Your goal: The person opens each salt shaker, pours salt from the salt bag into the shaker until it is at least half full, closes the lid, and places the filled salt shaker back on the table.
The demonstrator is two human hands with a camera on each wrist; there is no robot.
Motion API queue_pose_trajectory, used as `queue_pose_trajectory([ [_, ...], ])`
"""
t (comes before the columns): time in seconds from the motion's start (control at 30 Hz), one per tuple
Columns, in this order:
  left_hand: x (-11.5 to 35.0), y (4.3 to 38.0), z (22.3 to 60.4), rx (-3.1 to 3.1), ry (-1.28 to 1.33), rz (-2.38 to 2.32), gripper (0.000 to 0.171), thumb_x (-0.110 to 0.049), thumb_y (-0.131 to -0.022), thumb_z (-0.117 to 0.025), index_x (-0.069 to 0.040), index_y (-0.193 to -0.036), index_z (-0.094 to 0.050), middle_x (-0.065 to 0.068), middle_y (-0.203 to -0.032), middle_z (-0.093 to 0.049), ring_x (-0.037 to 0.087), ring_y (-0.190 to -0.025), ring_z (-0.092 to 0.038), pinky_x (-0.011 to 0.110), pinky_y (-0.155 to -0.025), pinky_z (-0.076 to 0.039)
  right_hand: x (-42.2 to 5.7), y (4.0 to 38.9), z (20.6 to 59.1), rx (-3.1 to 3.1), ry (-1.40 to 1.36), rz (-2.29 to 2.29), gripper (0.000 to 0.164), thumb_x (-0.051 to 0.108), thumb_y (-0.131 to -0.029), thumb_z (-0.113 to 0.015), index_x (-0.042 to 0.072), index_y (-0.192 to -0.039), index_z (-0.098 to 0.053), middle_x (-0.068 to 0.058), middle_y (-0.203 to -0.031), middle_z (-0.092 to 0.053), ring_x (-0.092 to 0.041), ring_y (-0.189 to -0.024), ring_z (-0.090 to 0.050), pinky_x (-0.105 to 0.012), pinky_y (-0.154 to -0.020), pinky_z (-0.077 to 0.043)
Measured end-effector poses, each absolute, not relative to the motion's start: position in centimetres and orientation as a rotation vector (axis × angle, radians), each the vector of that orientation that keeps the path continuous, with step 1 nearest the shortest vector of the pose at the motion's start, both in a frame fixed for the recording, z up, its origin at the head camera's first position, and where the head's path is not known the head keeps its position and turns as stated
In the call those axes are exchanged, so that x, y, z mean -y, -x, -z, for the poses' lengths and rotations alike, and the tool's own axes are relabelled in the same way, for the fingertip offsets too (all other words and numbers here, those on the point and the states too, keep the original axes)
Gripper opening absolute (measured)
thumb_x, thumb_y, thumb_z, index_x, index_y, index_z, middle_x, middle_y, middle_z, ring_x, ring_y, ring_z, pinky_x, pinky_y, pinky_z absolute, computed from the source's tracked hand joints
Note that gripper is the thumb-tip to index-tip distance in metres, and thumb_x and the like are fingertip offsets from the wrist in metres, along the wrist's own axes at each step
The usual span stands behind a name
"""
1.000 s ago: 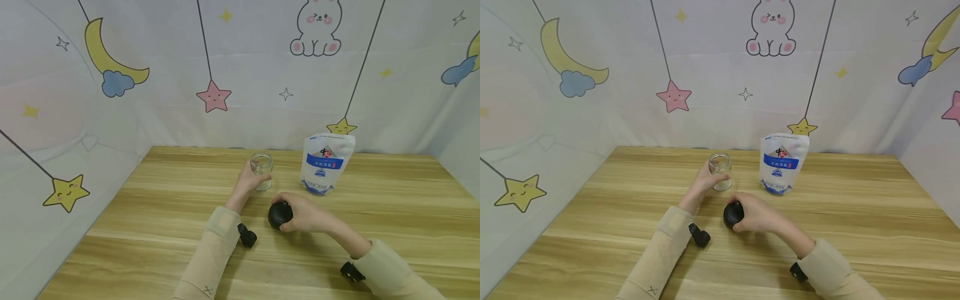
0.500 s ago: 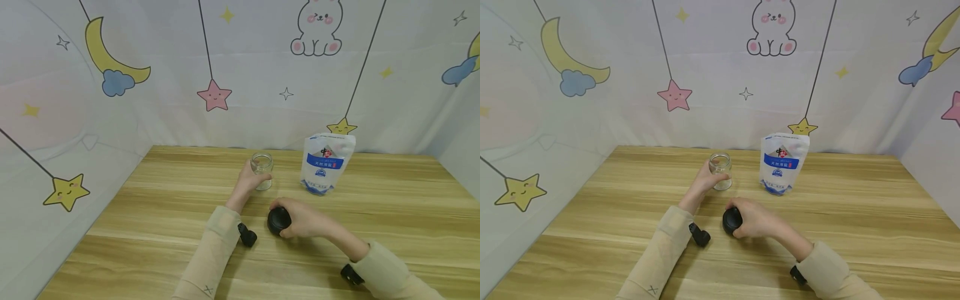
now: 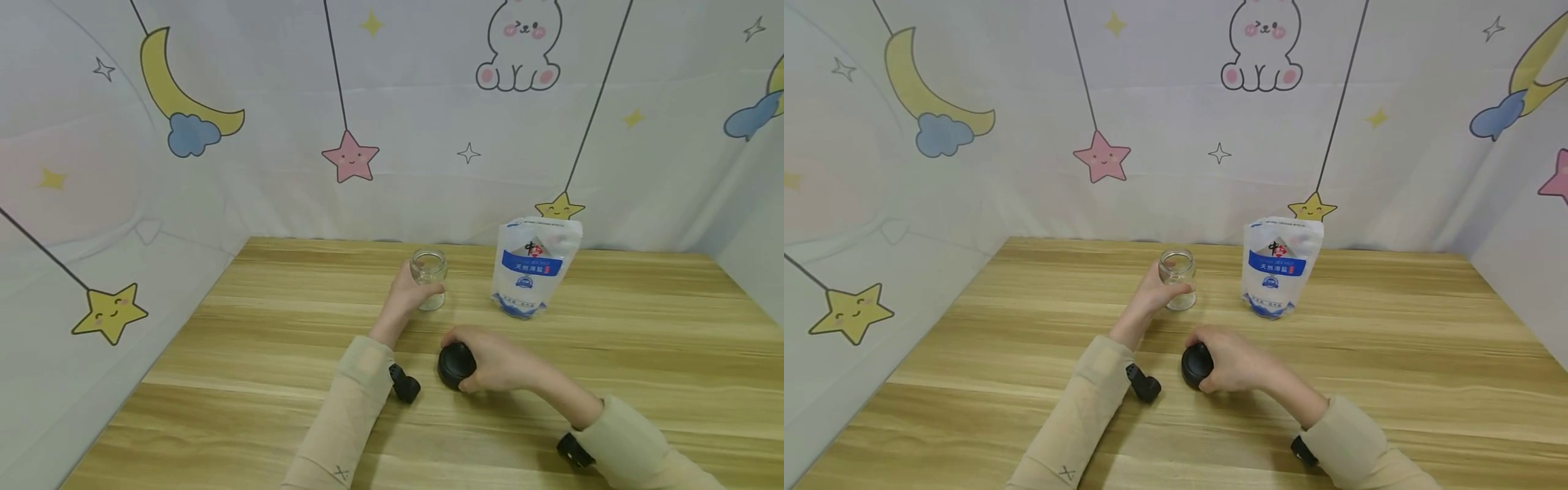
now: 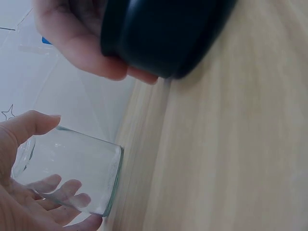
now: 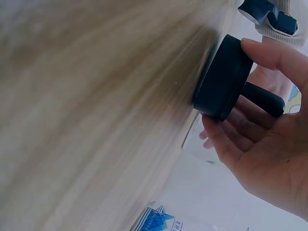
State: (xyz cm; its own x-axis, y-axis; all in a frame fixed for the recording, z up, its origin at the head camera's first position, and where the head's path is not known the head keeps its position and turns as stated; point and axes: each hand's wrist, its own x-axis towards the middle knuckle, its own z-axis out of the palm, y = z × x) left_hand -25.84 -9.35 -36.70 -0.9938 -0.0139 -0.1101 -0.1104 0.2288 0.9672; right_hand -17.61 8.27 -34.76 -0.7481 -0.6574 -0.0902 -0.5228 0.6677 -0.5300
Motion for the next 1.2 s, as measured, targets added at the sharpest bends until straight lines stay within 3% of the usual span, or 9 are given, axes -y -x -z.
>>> queue_pose_trajectory([
  [0.7, 9.19, 25.76, 36.66, -2.399, 0.107, -1.900, 0.072, -0.011, -0.079, -0.074, -0.006, -0.141, -0.036, 0.015, -0.141, -0.047, 0.034, -0.131, -0.044, 0.050, -0.110, -0.038, -8.53, 17.43, 34.89, -2.616, 1.027, 0.675, 0.054, 0.009, -0.068, -0.081, 0.008, -0.117, -0.058, -0.007, -0.117, -0.063, -0.022, -0.108, -0.058, -0.040, -0.091, -0.050],
  [1.2, 9.29, 25.66, 36.51, -2.423, 0.115, -1.877, 0.073, -0.012, -0.079, -0.075, -0.006, -0.141, -0.036, 0.015, -0.141, -0.047, 0.034, -0.131, -0.045, 0.050, -0.110, -0.038, -8.44, 17.53, 34.83, -2.584, 0.986, 0.692, 0.056, 0.011, -0.070, -0.082, 0.006, -0.120, -0.058, -0.009, -0.121, -0.062, -0.025, -0.112, -0.057, -0.044, -0.094, -0.049],
])
